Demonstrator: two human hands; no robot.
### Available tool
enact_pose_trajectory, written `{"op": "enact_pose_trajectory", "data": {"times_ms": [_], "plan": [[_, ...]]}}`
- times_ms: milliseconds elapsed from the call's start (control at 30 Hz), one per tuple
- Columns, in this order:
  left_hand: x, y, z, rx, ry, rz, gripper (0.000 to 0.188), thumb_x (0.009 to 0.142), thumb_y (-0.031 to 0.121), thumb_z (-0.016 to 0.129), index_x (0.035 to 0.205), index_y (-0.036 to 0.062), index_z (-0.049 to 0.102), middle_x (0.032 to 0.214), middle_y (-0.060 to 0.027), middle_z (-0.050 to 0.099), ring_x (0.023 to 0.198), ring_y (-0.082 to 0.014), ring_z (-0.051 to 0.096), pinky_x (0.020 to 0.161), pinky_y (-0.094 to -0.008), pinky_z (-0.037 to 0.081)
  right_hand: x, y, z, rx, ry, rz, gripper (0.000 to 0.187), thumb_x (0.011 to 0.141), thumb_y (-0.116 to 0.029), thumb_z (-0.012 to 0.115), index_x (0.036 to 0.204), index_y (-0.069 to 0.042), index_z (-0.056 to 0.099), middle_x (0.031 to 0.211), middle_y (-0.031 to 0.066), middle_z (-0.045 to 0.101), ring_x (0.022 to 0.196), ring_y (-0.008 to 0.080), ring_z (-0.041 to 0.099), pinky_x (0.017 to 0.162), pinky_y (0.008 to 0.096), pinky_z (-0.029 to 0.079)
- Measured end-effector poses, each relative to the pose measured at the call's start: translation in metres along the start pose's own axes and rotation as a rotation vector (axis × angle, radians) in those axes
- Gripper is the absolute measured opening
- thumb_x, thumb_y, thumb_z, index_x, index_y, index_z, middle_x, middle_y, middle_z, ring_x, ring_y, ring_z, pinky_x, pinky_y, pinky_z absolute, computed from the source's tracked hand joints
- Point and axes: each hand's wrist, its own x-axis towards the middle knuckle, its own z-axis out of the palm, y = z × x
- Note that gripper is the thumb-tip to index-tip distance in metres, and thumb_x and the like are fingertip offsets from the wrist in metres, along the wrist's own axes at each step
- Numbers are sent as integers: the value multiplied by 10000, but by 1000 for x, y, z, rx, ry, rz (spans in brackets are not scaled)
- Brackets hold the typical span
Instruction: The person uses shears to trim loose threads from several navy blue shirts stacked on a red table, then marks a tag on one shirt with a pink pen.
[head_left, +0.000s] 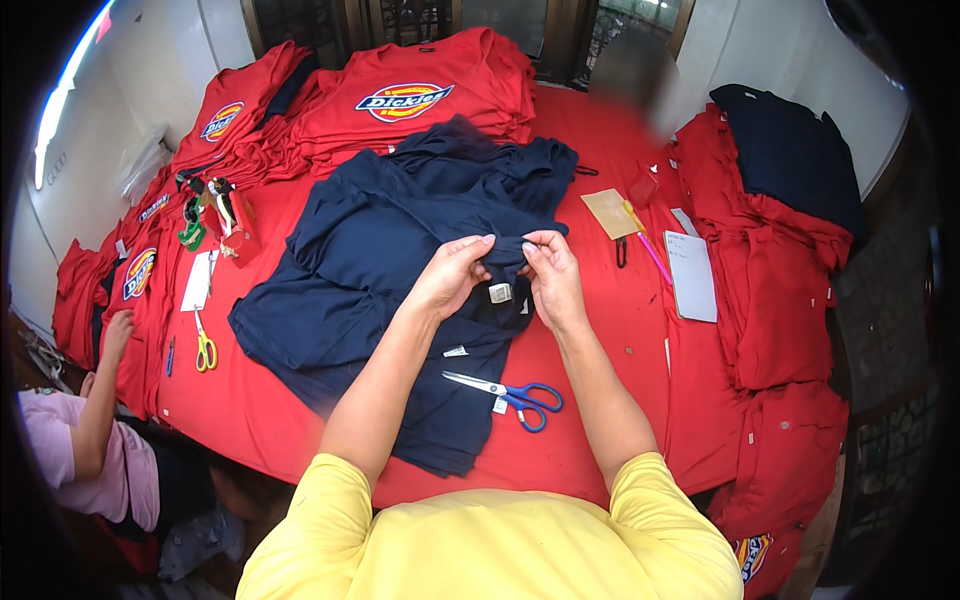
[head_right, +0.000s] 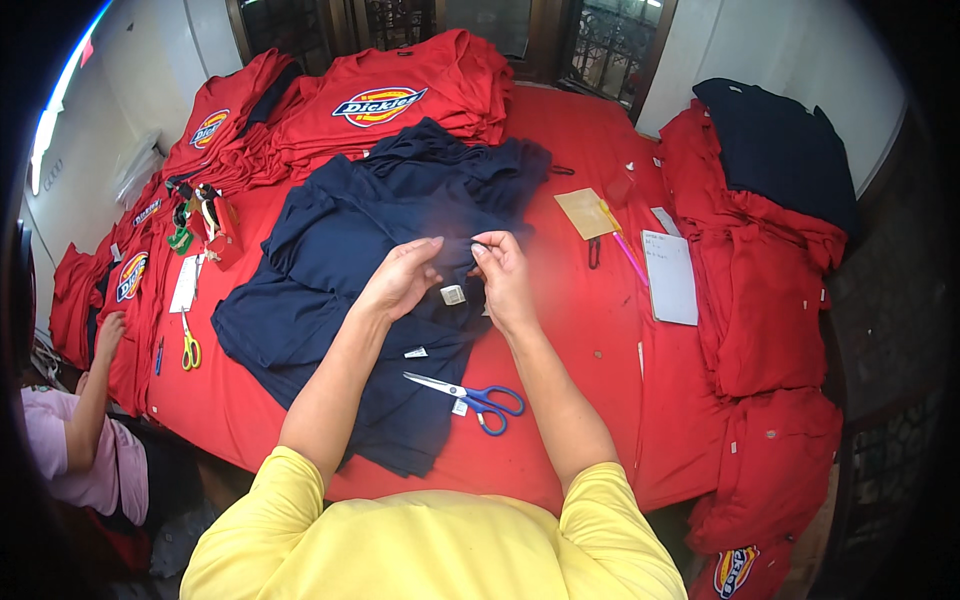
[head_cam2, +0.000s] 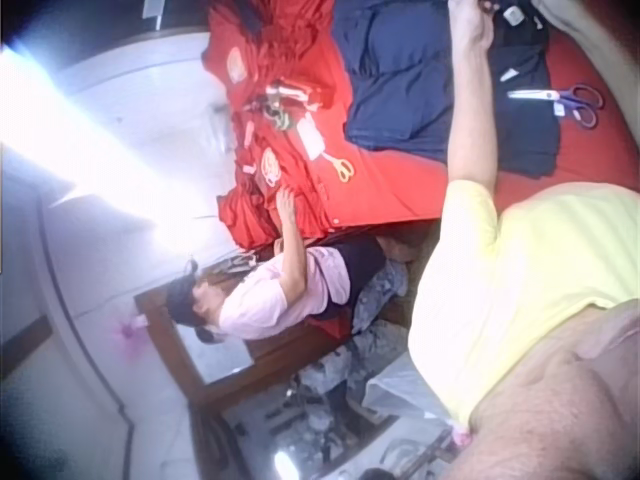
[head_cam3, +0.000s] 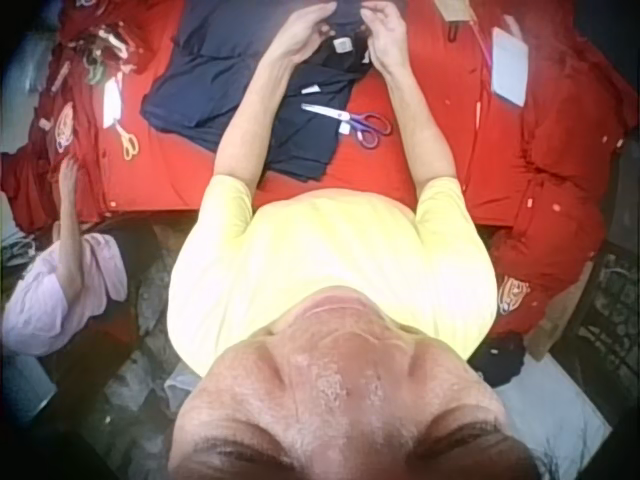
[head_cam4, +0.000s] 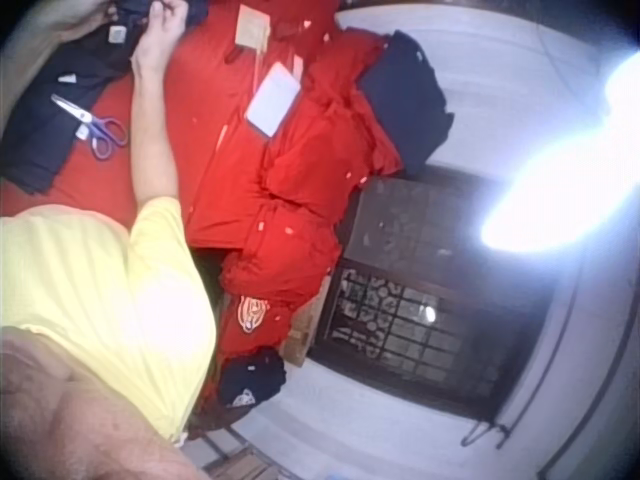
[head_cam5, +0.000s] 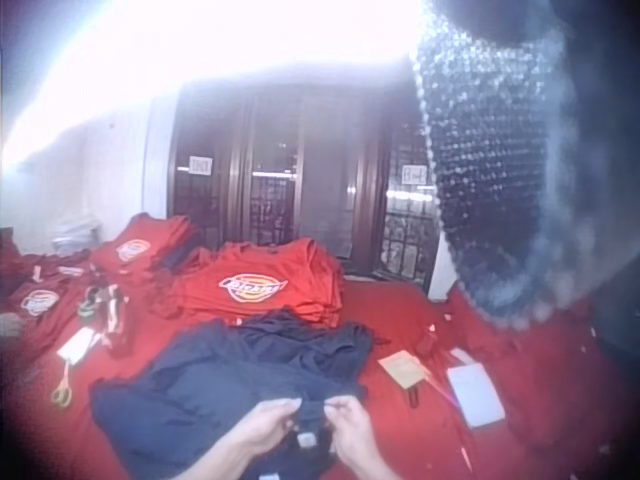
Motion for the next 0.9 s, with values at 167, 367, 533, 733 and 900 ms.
{"op": "enact_pose_trajectory", "data": {"times_ms": [167,367,533,733,900], "plan": [[-1,1,-6,144,-76,17,211,880,124,658,1061,17,644,1024,-54,673,889,-132,607,815,-285,457,0,-2,0,-80,-20,-46,109,955,-54,538,1057,-17,539,879,24,614,764,64,561,708,221,465],[-3,2,0,195,-53,59,163,842,68,687,987,8,644,904,-26,647,795,-91,567,750,-247,450,-1,0,-3,-103,-19,-57,120,957,-62,540,1065,-10,541,881,28,623,764,62,565,708,216,463],[-8,7,9,366,18,128,153,830,82,708,954,14,651,834,-4,636,734,-62,545,699,-216,444,-2,-6,-1,-155,-17,-29,145,951,-95,567,1067,-9,579,885,20,642,767,54,570,703,208,450],[-11,7,10,471,34,171,169,836,106,716,951,6,644,848,-1,634,751,-73,564,707,-221,453,-5,-10,0,-262,-3,-38,136,943,-118,591,1026,-16,623,872,-4,649,774,44,569,704,210,439],[-12,6,10,453,-4,170,182,826,102,729,953,4,644,851,-7,623,761,-78,563,714,-231,454,-6,-5,-4,-281,-16,-54,128,948,-128,586,1009,-22,621,857,-12,635,756,42,551,699,218,434]]}}
